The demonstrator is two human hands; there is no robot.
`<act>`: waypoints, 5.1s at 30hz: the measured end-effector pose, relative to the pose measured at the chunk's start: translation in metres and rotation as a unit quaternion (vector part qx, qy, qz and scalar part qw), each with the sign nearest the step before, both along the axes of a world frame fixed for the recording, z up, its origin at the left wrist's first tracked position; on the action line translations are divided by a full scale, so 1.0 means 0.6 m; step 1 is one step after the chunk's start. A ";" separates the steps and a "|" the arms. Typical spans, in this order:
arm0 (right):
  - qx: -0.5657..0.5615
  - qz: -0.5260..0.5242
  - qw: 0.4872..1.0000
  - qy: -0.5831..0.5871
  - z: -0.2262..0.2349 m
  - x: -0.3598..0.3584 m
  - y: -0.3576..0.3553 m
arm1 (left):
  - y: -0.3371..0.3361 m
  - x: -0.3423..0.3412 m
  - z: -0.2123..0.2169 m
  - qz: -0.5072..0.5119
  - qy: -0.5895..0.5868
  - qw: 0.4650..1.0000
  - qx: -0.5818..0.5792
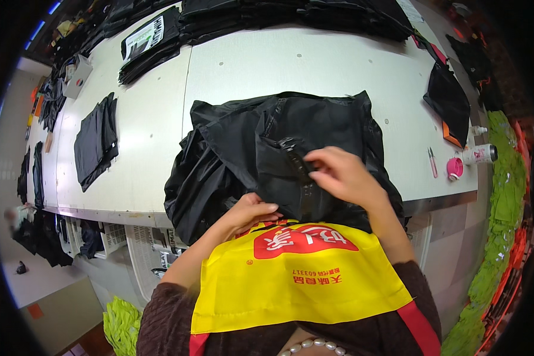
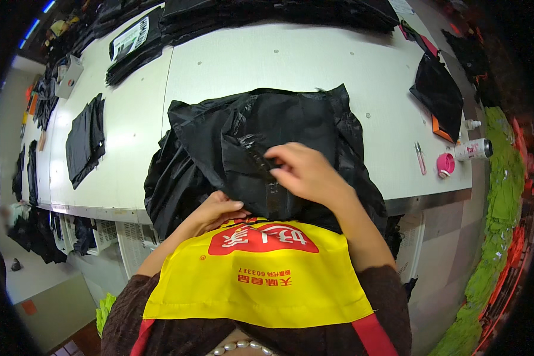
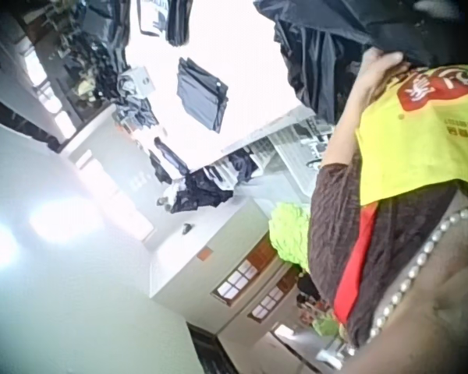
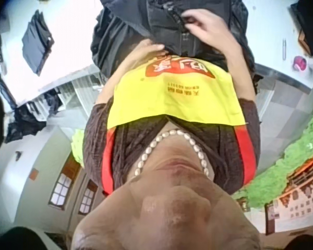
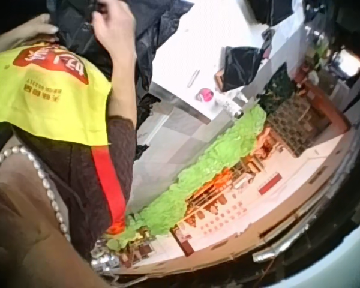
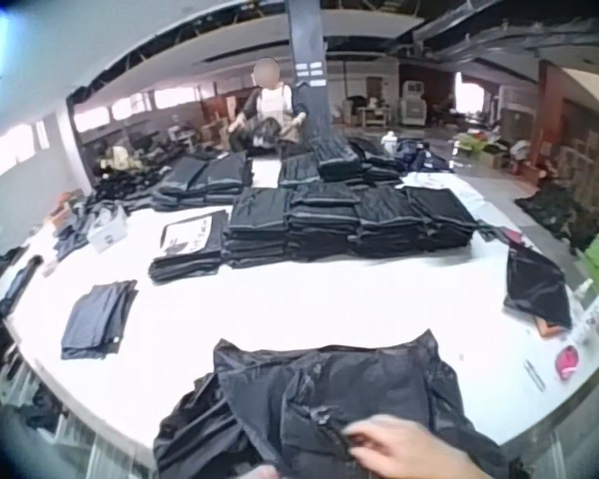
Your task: The person folds a black plastic garment bag on a white table. They smooth the material, fold it in half, and then fold it again into a smaller rectangle. The person uses scissors to trim a small piece of the bag before completing the fold.
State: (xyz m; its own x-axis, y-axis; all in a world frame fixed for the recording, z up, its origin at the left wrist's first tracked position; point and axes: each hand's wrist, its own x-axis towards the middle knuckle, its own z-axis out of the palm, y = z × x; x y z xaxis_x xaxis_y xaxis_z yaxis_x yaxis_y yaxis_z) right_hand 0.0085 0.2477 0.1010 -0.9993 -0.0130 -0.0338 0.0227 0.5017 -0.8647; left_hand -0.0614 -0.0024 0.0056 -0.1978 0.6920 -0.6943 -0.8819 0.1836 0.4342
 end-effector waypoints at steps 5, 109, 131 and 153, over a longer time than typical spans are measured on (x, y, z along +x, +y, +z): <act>0.181 0.303 0.911 -0.214 -0.258 -0.070 -0.112 | 0.048 0.001 0.183 0.098 0.107 0.964 0.224; -0.025 -0.362 0.928 0.087 -0.158 -0.050 0.315 | 0.283 -0.187 0.080 -0.072 0.885 0.458 -0.039; -0.175 -0.167 0.970 0.010 -0.073 -0.203 -0.001 | 0.053 -0.244 0.044 0.366 0.324 0.873 0.011; -0.095 -0.050 0.986 0.125 -0.048 -0.304 -0.058 | 0.111 -0.231 0.066 0.254 0.521 0.815 0.010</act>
State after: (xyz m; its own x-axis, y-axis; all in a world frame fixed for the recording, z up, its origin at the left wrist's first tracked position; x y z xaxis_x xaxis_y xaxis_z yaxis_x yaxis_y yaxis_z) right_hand -0.1741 0.2128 0.0719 -0.9728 0.1035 0.2071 -0.1618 0.3358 -0.9279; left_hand -0.2000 0.0641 0.0454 -0.9372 0.3461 0.0434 0.0071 -0.1056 0.9944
